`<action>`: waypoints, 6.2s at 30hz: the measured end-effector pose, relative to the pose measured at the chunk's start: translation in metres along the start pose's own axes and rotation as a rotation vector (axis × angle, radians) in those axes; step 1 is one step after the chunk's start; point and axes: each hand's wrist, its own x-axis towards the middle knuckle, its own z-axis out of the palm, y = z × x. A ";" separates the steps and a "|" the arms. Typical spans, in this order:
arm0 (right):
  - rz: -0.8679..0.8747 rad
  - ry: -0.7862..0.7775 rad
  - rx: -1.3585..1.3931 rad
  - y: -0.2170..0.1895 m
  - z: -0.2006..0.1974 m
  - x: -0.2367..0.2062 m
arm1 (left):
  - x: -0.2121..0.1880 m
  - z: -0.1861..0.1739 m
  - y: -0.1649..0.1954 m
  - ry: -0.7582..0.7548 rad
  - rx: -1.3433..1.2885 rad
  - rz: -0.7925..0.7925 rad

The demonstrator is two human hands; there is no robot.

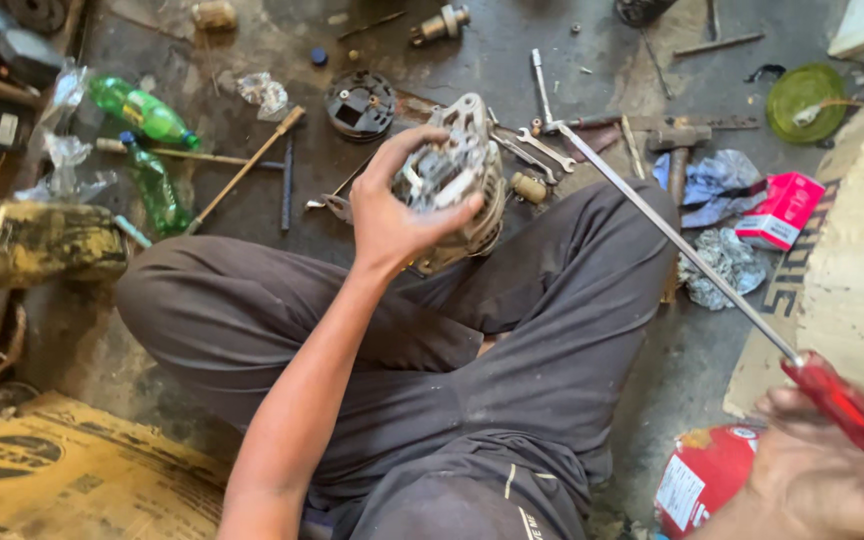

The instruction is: The person sits on the floor and uses a red screwdriver to remove and install screws on an alternator. They manipulate internal components, reposition the housing, and tighten fasteners while surrounded by tools and parts.

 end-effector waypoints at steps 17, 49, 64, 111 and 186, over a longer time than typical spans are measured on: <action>-0.225 -0.438 -0.356 -0.036 0.039 -0.033 | 0.003 0.011 0.010 0.005 0.119 0.011; -0.199 -0.315 -0.169 -0.022 0.076 -0.040 | 0.001 0.009 0.011 -0.012 0.117 0.040; 0.628 -0.597 -0.288 -0.014 -0.018 -0.045 | -0.015 0.008 0.008 -0.207 0.248 0.270; 0.988 -0.242 0.114 0.059 -0.003 -0.067 | 0.077 0.061 -0.027 -0.627 0.716 0.175; 0.458 -0.522 -0.692 0.079 0.003 -0.070 | 0.066 0.048 -0.003 -0.454 0.317 0.297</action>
